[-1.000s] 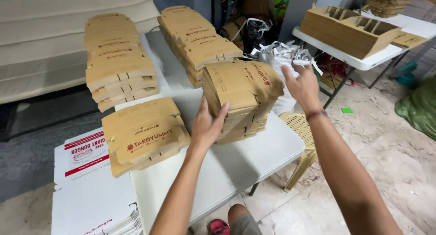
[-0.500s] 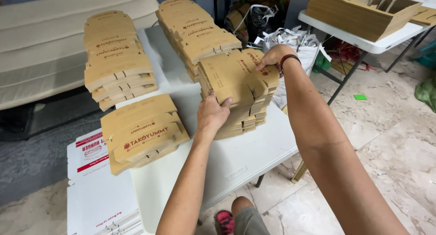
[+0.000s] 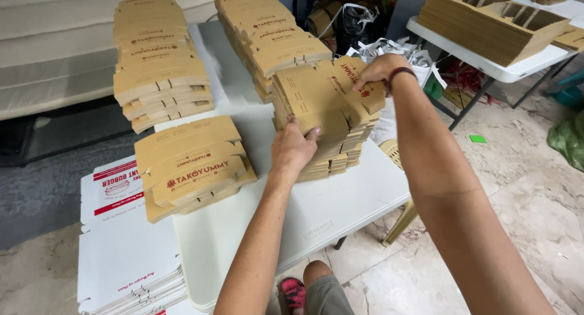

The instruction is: Folding flat cardboard templates into boxes and stacking them on a table.

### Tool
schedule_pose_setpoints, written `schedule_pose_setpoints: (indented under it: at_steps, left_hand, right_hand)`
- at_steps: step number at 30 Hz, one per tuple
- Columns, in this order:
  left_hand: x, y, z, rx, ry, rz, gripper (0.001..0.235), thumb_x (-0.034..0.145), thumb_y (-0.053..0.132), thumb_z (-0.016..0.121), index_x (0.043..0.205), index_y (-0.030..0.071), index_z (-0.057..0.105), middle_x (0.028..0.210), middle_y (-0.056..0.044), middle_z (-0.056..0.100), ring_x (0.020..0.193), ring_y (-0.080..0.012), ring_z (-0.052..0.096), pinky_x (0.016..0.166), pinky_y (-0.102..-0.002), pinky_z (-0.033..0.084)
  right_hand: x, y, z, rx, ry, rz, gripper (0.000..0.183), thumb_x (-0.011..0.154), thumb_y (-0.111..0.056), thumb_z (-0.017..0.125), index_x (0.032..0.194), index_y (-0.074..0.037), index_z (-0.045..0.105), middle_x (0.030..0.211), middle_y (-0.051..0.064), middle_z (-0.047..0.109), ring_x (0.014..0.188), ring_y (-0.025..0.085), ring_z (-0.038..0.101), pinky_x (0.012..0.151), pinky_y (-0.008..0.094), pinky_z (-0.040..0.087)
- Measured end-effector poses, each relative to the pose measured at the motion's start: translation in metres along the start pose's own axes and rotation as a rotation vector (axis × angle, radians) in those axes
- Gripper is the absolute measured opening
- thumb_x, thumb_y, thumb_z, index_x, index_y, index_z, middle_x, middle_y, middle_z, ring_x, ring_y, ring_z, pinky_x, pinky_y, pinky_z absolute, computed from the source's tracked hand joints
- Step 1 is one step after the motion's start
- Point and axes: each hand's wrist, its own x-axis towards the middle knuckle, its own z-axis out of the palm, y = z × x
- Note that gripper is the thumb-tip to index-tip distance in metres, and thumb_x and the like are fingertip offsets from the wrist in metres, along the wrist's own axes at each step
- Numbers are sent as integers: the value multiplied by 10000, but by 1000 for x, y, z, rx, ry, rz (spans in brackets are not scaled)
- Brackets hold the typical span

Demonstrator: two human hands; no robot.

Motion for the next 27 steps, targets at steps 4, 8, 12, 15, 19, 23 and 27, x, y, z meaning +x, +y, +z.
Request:
schedule_pose_setpoints:
  at_steps: [4,8,12,15,19,23,27]
  left_hand:
    - [-4,0,-4,-28,-24,32,810,976,430,569,1584,-38,310,1573,-284,414,1461,-420,405,1188,-554,359]
    - [-19,-7,-15,-77,-37,67,825,1007,482,522,1602,-34,275,1630,-248,345,1504,-414,335,1214,-559,313]
    - [-68,-32,-43,-242,155,256,882,992,470,564,1647,67,132,1707,-176,180,1518,-392,308,1234,-569,281]
    - [-111,-59,-73,-337,550,659,798,992,204,679,1612,27,208,1714,-161,196,1602,-253,184,1315,-358,131]
    - [-176,-89,-115,-59,729,654,934,964,207,792,1649,82,169,1747,-198,90,1661,-343,97,1371,-464,138]
    - [-191,-171,-106,-454,428,418,654,800,4,836,1400,59,584,1290,-138,683,1200,-210,639,1096,-399,486]
    - [-197,-208,-90,-488,523,345,640,794,3,849,1385,90,619,1275,-127,705,1205,-200,642,1069,-375,503]
  right_hand:
    - [32,33,0,813,-331,126,866,739,-460,885,1398,-15,541,1173,103,674,991,295,701,829,455,576]
    - [-67,1,-25,1293,-271,-39,739,818,-365,841,1386,2,543,1199,58,697,1055,236,729,888,434,605]
    - [-134,-9,-56,1381,8,-352,506,747,-256,917,1107,27,701,926,135,717,825,243,759,735,386,635]
    - [-197,-22,-87,1027,-127,-698,315,830,-215,766,1081,-28,725,1123,105,746,929,181,732,823,326,644]
    - [-298,-87,-90,206,-160,-840,442,824,-439,695,1082,-84,749,1059,31,778,883,161,709,718,325,572]
    - [-327,-147,-28,-79,-304,-1063,531,801,-546,773,1101,-107,784,889,94,763,783,243,726,716,374,580]
    - [-331,-167,16,-20,-441,-1069,697,851,-415,754,1396,-11,592,1380,178,640,1309,313,598,1093,412,457]
